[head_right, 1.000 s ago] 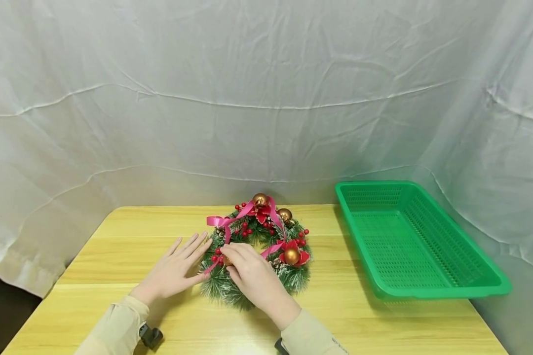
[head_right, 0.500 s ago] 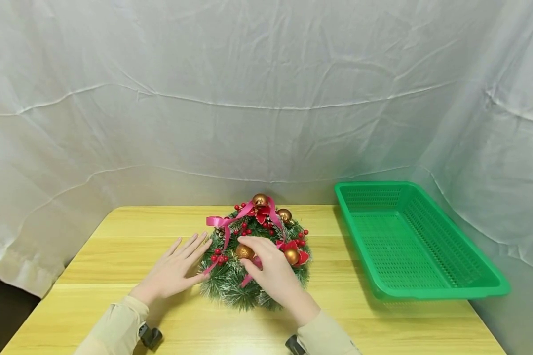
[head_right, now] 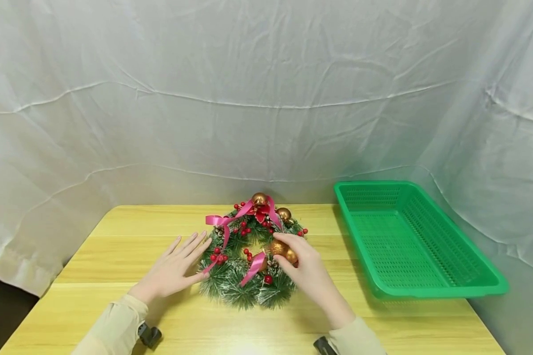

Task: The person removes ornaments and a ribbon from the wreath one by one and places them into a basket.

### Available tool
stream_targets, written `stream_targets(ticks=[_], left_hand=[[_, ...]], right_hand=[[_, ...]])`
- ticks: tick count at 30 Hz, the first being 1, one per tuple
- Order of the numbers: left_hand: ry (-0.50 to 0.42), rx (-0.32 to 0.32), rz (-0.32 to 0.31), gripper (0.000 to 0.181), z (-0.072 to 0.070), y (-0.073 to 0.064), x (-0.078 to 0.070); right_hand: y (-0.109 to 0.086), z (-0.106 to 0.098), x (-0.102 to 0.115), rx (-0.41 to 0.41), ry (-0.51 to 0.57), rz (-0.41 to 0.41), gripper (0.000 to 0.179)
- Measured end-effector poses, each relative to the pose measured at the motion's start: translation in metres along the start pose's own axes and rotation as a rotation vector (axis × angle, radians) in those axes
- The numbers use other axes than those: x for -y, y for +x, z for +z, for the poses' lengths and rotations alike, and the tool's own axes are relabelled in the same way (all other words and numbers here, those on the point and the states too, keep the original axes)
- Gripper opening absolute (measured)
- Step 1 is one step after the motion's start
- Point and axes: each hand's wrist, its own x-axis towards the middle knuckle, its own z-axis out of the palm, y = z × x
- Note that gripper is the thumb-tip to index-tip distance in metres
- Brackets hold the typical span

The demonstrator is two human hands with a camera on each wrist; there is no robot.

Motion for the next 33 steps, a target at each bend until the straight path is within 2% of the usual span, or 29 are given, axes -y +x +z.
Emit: stream_targets(ticks=[9, 20, 28, 33], left_hand=[[-0.003, 0.012, -0.007, 0.084, 0.001, 0.0, 0.001], [0.007, 0.01, -0.002, 0.085, 0.002, 0.0, 0.002], [-0.005, 0.006, 0.004, 0.084, 0.003, 0.0, 0.002], [-0.006, 0.005, 0.005, 0.084, 0.004, -0.001, 0.001]], right_hand=[[-0.01, -0.032, -0.015, -0.054, -0.075, 0.054, 0.053], [-0.024, -0.072, -0.026, -0.101, -0.086, 0.184, 0.053], [-0.037, -0.097, -0.035, -0.125, -0.043, 0.222, 0.053], [-0.046, -0.115, -0.044, -0.149, -0.084, 0.288, 0.051]])
